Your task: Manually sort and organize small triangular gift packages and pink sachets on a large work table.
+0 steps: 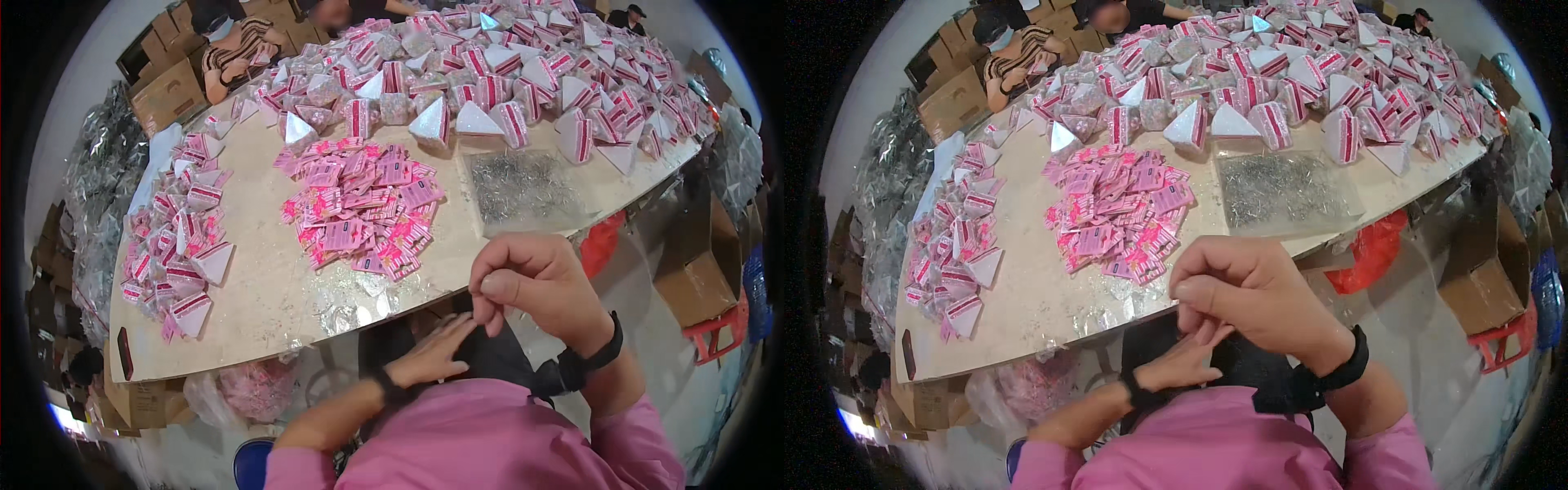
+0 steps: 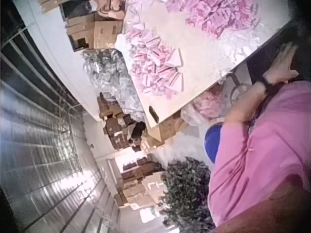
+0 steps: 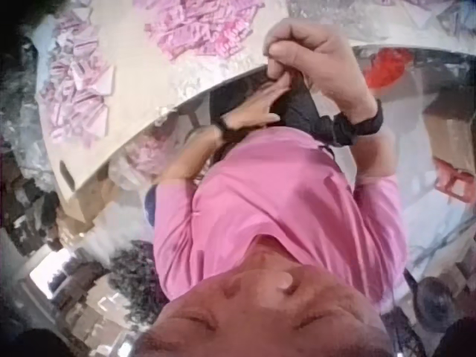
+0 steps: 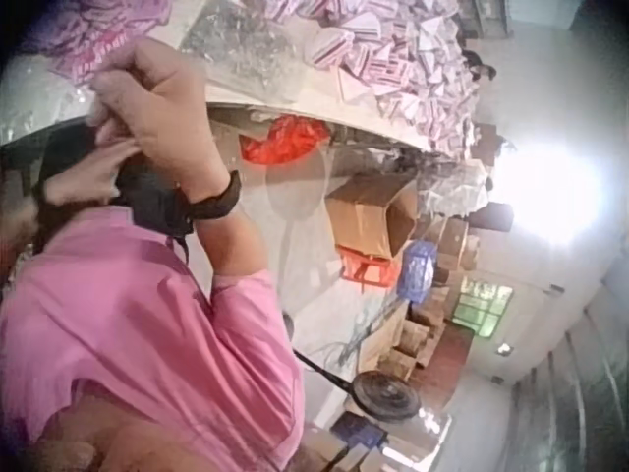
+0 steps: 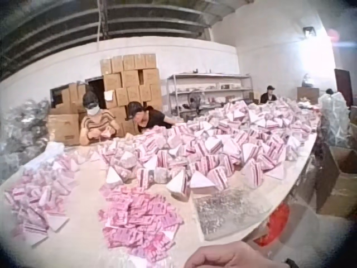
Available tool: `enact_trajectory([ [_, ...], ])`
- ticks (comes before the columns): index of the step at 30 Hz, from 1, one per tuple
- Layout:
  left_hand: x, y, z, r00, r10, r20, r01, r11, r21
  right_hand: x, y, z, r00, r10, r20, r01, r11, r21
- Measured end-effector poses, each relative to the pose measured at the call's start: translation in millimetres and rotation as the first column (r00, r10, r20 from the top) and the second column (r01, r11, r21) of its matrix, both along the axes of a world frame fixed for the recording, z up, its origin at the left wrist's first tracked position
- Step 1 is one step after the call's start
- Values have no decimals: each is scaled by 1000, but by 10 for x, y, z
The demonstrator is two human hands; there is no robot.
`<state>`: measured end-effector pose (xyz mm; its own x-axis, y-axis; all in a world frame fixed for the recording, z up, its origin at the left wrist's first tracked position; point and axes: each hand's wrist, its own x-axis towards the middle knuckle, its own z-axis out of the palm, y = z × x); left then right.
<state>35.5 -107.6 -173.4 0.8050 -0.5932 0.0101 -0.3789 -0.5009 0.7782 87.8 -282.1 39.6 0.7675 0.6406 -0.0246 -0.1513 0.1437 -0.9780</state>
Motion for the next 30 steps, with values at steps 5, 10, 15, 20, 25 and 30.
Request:
enact_trajectory([
  [5,293,-90,-765,991,-42,-127,88,921,380,-220,-119,452,930,-184,317,118,969,218],
  [10,180,1170,-1287,835,509,207,-549,783,291,-90,-705,497,827,-391,404,223,888,402],
  [15,-536,1530,-132,840,484,245,-520,589,618,189,-1024,172,749,-564,348,562,819,116],
  [20,-1129,1522,664,756,371,-539,-318,928,193,729,-1075,-142,782,-502,369,583,800,-146],
  [25,-1023,1180,919,883,347,-314,-288,932,220,1246,-781,-538,712,-108,694,512,756,-408],
  [30,-715,822,1277,980,159,-116,-154,987,48,1455,-420,-801,550,298,780,546,578,-606],
])
